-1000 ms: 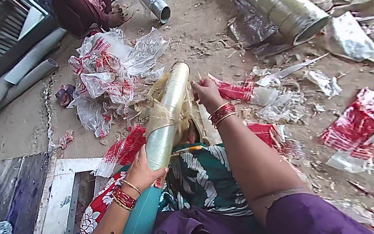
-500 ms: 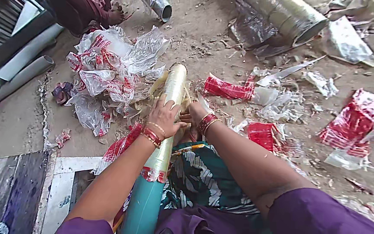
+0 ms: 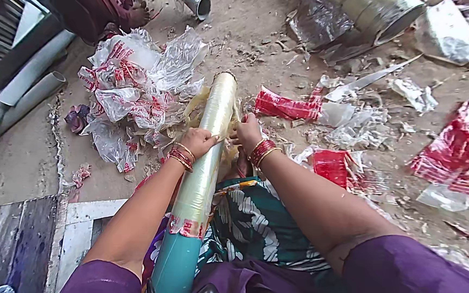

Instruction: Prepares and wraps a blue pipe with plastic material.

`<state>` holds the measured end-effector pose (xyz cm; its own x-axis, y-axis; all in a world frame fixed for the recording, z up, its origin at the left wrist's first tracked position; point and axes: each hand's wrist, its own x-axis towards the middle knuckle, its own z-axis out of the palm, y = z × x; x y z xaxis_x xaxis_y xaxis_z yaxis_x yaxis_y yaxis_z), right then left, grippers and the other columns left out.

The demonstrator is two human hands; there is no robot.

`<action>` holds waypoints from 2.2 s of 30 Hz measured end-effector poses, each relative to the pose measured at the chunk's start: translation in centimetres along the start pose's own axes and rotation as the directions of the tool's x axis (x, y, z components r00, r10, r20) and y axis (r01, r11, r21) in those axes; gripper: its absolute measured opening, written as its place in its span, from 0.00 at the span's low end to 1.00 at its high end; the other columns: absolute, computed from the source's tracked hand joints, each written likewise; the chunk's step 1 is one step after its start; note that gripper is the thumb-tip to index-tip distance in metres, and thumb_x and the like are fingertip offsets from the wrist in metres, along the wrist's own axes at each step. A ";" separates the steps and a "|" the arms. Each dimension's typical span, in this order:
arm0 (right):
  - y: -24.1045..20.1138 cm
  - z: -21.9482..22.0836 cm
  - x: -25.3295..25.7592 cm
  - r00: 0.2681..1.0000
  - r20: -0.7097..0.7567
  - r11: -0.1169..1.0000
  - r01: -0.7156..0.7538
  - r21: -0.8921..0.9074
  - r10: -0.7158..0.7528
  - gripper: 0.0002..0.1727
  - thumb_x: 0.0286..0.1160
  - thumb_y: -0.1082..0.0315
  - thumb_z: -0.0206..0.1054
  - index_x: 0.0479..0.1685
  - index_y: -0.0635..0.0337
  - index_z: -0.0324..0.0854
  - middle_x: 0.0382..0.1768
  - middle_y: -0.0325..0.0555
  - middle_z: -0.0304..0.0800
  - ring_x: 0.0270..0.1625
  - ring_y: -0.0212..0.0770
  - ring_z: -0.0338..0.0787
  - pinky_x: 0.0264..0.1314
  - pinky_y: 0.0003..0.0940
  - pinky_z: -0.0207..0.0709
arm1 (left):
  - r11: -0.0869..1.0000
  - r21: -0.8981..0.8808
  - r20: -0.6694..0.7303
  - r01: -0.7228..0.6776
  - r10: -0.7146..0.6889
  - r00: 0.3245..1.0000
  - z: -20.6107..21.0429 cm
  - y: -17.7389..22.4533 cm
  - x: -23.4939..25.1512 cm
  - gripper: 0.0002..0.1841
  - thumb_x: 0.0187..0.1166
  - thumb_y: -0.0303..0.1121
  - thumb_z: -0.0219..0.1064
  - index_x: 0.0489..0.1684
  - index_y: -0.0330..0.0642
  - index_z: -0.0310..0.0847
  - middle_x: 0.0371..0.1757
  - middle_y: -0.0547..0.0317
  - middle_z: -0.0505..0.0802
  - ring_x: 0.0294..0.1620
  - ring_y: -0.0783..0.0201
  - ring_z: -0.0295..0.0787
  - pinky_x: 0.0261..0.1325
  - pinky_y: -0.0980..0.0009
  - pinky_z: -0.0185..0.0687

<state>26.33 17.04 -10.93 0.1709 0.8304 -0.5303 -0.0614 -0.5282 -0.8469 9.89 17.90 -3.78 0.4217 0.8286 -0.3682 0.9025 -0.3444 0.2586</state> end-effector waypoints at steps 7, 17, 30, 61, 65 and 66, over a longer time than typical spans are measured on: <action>-1.9 -1.7 -1.6 0.960 -0.214 0.963 0.129 -0.235 -0.181 0.19 0.87 0.61 0.60 0.62 0.69 0.75 0.59 0.66 0.81 0.66 0.61 0.83 0.68 0.58 0.74 | 0.683 -0.725 -0.321 -0.090 -0.220 0.921 4.5 0.0 -2.7 0.25 0.85 0.35 0.66 0.08 0.49 0.66 0.13 0.74 0.75 0.17 0.79 0.70 0.27 0.76 0.69; -1.0 3.5 -7.2 0.973 0.056 0.922 0.229 -0.312 -0.223 0.31 0.79 0.53 0.70 0.68 0.70 0.69 0.65 0.72 0.76 0.72 0.69 0.78 0.70 0.64 0.73 | 0.857 -0.510 -0.312 0.067 -0.257 0.915 5.1 -3.1 -2.1 0.23 0.86 0.35 0.62 0.13 0.38 0.75 0.18 0.60 0.78 0.25 0.65 0.75 0.37 0.58 0.71; 1.9 4.9 -6.5 0.982 0.173 0.996 -0.086 0.024 0.081 0.55 0.64 0.60 0.85 0.87 0.59 0.47 0.71 0.72 0.76 0.69 0.66 0.82 0.64 0.66 0.79 | 0.955 -0.292 -0.419 0.043 -0.169 0.892 4.7 -4.9 -2.2 0.31 0.90 0.49 0.55 0.11 0.35 0.72 0.17 0.50 0.80 0.25 0.50 0.81 0.35 0.46 0.72; -2.1 -0.3 -5.0 0.993 0.080 0.962 0.103 -0.254 -0.085 0.10 0.67 0.80 0.65 0.41 0.62 0.70 0.29 0.50 0.75 0.28 0.44 0.74 0.30 0.43 0.68 | 0.808 -0.197 0.161 0.556 -0.533 0.831 3.5 3.4 -4.6 0.81 0.50 0.50 0.92 0.95 0.34 0.16 0.95 0.29 0.37 0.91 0.34 0.59 0.83 0.43 0.68; -3.2 -1.0 -6.3 0.992 0.080 0.974 0.112 -0.197 -0.098 0.11 0.64 0.84 0.64 0.38 0.61 0.68 0.27 0.48 0.72 0.26 0.41 0.72 0.29 0.41 0.66 | 0.738 -0.407 0.311 0.539 -0.442 0.841 3.6 1.6 -4.8 0.80 0.54 0.48 0.91 0.95 0.41 0.13 0.92 0.25 0.52 0.86 0.34 0.67 0.81 0.41 0.69; -3.3 -1.3 -6.3 0.993 0.082 0.985 0.100 -0.143 -0.089 0.12 0.64 0.85 0.63 0.38 0.60 0.67 0.25 0.45 0.69 0.23 0.38 0.68 0.26 0.37 0.63 | 0.729 -0.441 0.331 0.523 -0.410 0.850 3.8 1.2 -4.8 0.79 0.55 0.47 0.91 0.95 0.41 0.13 0.93 0.26 0.51 0.87 0.35 0.65 0.82 0.42 0.68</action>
<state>26.70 13.32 -4.73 0.0946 0.8858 -0.4542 0.0977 -0.4623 -0.8813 9.29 11.83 -5.07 0.0176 0.6992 -0.7147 0.8402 0.3771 0.3897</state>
